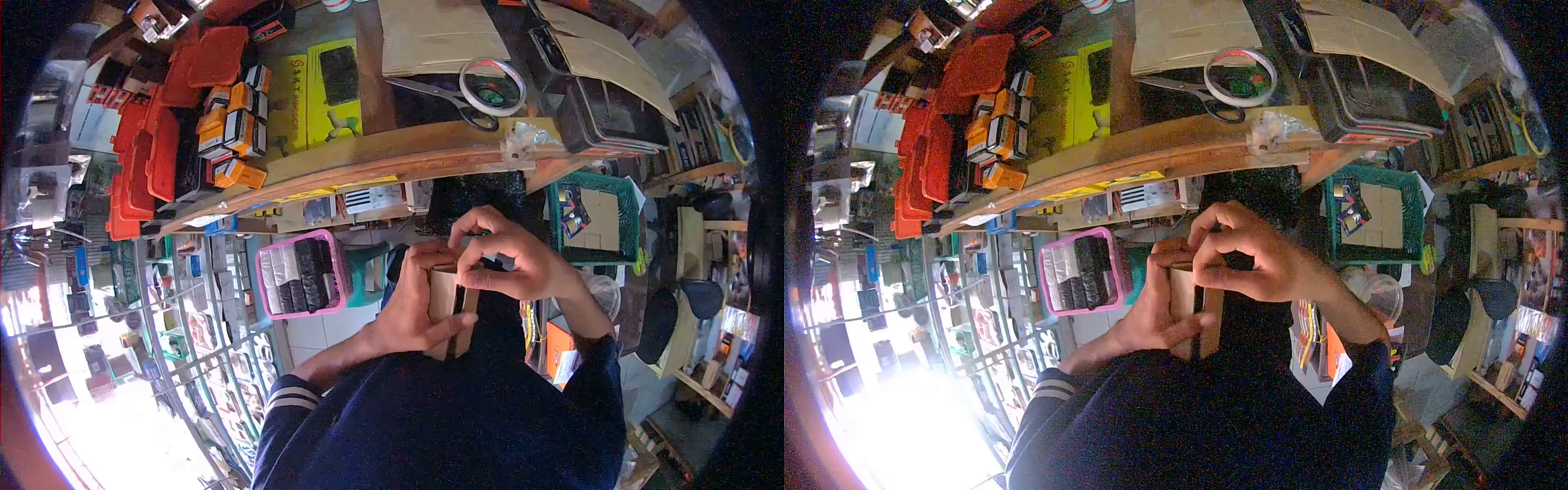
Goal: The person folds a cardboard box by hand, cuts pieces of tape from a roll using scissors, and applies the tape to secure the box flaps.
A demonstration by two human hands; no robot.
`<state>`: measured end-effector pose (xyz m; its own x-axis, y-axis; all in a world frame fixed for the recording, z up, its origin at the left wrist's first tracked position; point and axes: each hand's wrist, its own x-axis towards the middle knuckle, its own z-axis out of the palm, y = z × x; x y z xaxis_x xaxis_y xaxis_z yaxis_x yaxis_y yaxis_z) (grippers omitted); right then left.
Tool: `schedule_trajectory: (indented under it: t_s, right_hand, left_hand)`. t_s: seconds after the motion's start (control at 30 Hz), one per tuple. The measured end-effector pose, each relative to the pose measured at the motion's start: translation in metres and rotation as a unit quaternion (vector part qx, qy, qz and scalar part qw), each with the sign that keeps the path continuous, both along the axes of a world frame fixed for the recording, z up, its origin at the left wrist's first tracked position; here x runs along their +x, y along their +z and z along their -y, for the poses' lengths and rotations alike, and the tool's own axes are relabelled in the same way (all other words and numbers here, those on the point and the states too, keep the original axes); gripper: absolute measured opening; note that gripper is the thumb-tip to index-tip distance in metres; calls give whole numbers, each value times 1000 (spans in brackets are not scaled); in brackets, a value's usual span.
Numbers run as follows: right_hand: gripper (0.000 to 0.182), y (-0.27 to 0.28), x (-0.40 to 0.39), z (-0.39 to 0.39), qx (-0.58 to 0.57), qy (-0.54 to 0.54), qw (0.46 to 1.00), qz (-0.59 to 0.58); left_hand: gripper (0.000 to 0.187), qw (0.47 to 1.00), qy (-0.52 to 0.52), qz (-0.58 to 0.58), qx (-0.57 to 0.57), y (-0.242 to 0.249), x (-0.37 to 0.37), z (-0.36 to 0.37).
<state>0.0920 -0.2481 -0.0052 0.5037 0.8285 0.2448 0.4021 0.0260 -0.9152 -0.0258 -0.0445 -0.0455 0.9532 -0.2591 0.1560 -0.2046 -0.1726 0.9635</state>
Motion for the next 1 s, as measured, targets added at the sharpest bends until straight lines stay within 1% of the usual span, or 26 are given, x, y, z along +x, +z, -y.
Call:
schedule_trajectory:
  t_s: [0.03, 0.07, 0.13, 0.27, 0.33, 0.47, 0.53, 0.57, 0.63, 0.67, 0.73, 0.77, 0.83, 0.87, 0.93, 0.97, 1.0]
  right_hand:
    - [14, -3, 1, 0, 16, 13, 999, -47]
    - [14, -6, 0, -1, 15, 16, 999, -47]
    - [14, -12, -3, -2, 23, 8, 993, -116]
    - [10, -16, -4, -4, 17, 9, 992, -125]
    - [14, -21, -6, -6, 4, -8, 994, -110]
    - [15, -28, -7, -8, -1, -24, 997, -78]
    - [21, -30, -9, -10, 4, -30, 996, -87]
    - [21, -32, -10, -12, 4, -31, 996, -89]
    - [29, -36, -8, -14, 38, -53, 994, -85]
    - [29, -37, -10, -14, 38, -54, 994, -85]
    - [36, -38, -15, -13, 8, -77, 977, -200]
    - [36, -39, -16, -14, 8, -77, 977, -200]
    - [36, -41, -18, -15, -13, -101, 984, -149]
    - [36, -41, -20, -15, -13, -100, 984, -148]
    - [36, -38, -22, -15, -17, -134, 989, -66]
    - [36, -37, -23, -15, -16, -129, 990, -58]
    - [37, -36, -25, -12, 11, -157, 981, -110]
  left_hand:
    - [80, 1000, 8, -28, -8, 0, 0, 0]
    - [80, 1000, 11, -28, -8, 0, 1, -1]
    - [77, 1000, 7, -2, 30, 1, 3, -1]
    - [74, 998, -3, 31, 54, 0, 5, -2]
    - [69, 998, -7, 25, 51, 0, 4, -3]
    - [65, 999, -12, 21, 36, -6, 6, -2]
    - [63, 998, 0, -56, -41, -8, 2, 2]
    - [63, 998, 0, -57, -41, -9, 2, 2]
    - [63, 999, -15, -30, -38, -11, 3, 1]
    - [63, 999, -16, -30, -38, -12, 4, 1]
    - [64, 999, -6, 37, -6, -14, 5, 1]
    - [64, 999, -6, 37, -6, -14, 5, 0]
    - [63, 1000, 0, 21, -2, -14, 6, -2]
    - [63, 1000, 1, 23, -2, -12, 7, -3]
    - [59, 998, 11, 50, 23, -6, 8, -6]
    - [59, 998, 16, 57, 24, -6, 9, -7]
    - [58, 997, 25, 75, 28, -7, 7, -8]
